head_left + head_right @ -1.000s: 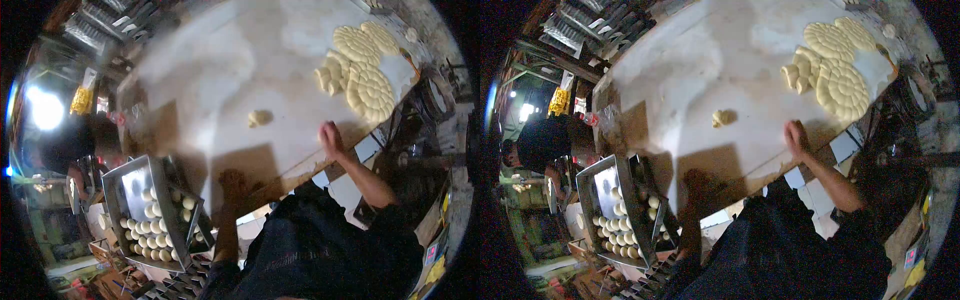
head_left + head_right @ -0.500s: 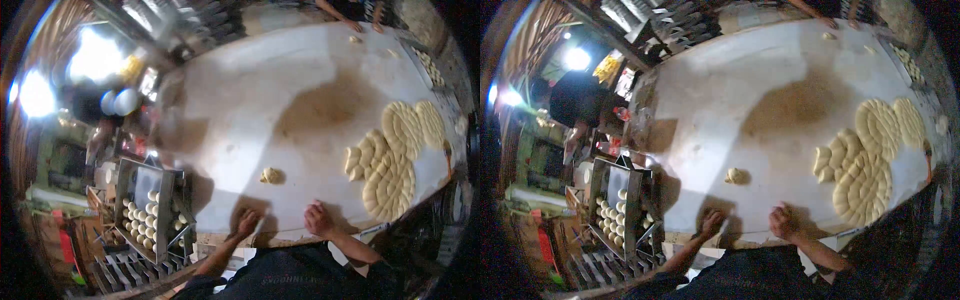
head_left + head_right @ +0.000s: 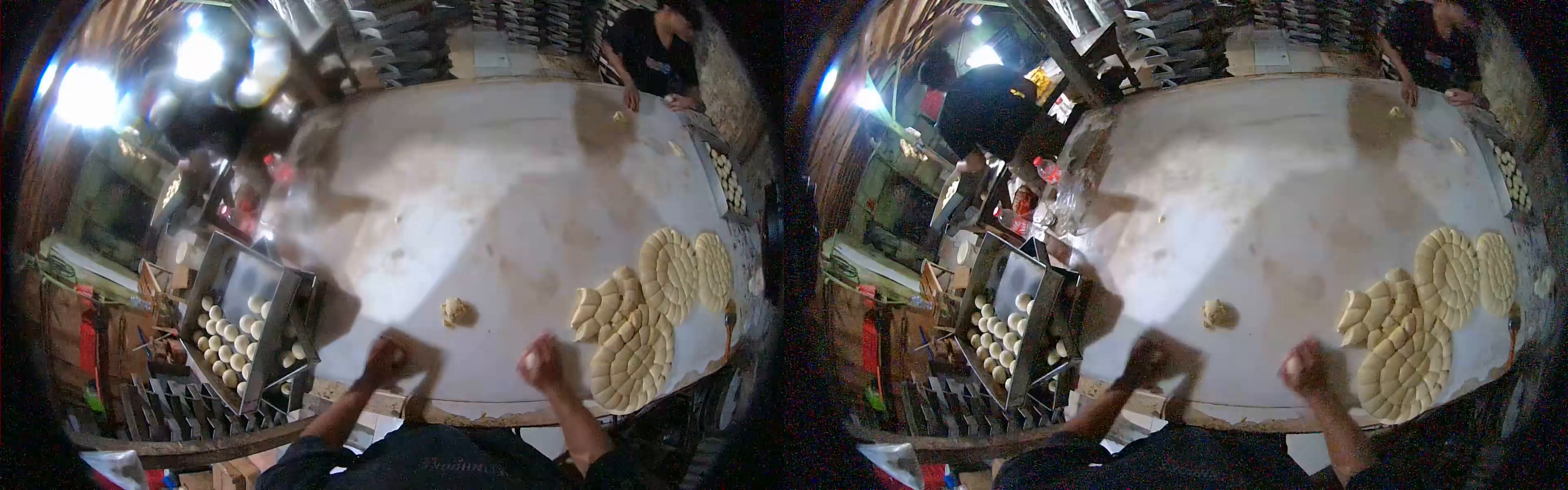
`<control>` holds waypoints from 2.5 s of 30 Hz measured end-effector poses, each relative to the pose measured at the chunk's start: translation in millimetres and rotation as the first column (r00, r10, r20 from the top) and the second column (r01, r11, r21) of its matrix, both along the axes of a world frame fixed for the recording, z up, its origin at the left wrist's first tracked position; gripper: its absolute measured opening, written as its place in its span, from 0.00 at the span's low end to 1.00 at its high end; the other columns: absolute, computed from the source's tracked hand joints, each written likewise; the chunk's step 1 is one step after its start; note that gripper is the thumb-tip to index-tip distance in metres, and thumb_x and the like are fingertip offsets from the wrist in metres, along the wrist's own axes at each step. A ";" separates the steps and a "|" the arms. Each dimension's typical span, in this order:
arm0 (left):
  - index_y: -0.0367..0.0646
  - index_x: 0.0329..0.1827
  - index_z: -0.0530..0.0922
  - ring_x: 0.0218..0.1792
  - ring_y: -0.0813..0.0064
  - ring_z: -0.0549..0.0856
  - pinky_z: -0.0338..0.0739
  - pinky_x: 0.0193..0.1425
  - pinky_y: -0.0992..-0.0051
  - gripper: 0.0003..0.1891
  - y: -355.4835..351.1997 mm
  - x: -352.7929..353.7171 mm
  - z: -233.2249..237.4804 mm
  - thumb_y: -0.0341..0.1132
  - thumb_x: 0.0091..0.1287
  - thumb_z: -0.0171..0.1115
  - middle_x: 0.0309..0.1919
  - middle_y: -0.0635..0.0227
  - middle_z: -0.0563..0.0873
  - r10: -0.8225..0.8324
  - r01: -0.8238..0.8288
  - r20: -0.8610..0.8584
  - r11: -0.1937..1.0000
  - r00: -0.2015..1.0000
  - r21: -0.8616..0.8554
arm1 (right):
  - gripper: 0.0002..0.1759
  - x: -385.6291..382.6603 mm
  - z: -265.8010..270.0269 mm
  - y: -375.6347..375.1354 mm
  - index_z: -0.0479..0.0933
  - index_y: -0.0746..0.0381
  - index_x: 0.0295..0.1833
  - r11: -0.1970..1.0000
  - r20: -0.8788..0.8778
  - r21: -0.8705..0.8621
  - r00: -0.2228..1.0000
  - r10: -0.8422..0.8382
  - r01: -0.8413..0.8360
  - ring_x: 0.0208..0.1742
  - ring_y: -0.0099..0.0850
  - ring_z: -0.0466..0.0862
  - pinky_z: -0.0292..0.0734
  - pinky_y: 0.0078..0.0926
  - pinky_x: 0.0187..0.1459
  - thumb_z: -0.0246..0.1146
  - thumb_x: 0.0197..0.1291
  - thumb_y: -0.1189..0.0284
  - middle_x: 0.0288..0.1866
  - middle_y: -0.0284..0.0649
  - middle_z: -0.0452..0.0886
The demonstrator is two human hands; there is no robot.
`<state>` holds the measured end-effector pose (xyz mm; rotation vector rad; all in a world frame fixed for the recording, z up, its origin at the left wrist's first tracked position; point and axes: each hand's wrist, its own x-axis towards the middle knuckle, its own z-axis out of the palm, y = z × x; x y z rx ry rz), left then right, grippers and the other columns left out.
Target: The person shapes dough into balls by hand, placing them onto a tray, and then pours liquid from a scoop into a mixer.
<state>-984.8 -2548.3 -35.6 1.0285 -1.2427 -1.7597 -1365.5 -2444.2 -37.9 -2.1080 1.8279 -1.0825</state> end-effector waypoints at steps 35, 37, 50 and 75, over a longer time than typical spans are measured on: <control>0.41 0.69 0.63 0.57 0.49 0.77 0.77 0.56 0.63 0.37 -178.4 255.5 251.5 0.34 0.56 0.71 0.61 0.48 0.73 0.409 0.406 0.802 0.706 0.436 -0.581 | 0.13 406.5 195.6 -203.1 0.78 0.63 0.42 0.865 0.006 -0.302 0.906 0.422 -0.401 0.51 0.45 0.78 0.67 0.49 0.64 0.67 0.54 0.67 0.43 0.46 0.79; 0.39 0.64 0.69 0.57 0.50 0.77 0.76 0.57 0.62 0.33 -159.5 203.6 307.0 0.34 0.55 0.71 0.57 0.50 0.75 0.300 0.524 0.773 0.595 0.559 -0.610 | 0.10 348.3 167.0 -152.6 0.78 0.63 0.38 0.946 0.215 -0.218 0.933 0.288 -0.241 0.46 0.45 0.79 0.74 0.44 0.54 0.67 0.53 0.69 0.38 0.45 0.79; 0.40 0.61 0.73 0.43 0.64 0.85 0.82 0.46 0.66 0.30 -87.1 -358.8 48.9 0.43 0.59 0.71 0.48 0.53 0.83 -0.413 0.809 0.721 0.469 0.556 -0.355 | 0.08 52.7 27.3 79.0 0.77 0.62 0.34 0.769 0.457 0.363 0.619 -0.639 0.526 0.34 0.42 0.82 0.78 0.39 0.39 0.62 0.58 0.67 0.31 0.43 0.81; 0.37 0.42 0.81 0.34 0.78 0.82 0.78 0.39 0.75 0.16 22.4 -236.7 13.3 0.41 0.61 0.70 0.37 0.63 0.87 -0.096 0.202 0.305 0.919 0.948 -0.339 | 0.14 105.6 20.6 -17.5 0.77 0.61 0.49 0.547 0.777 0.590 -0.602 -0.184 0.594 0.45 0.32 0.79 0.75 0.36 0.48 0.64 0.62 0.65 0.43 0.40 0.80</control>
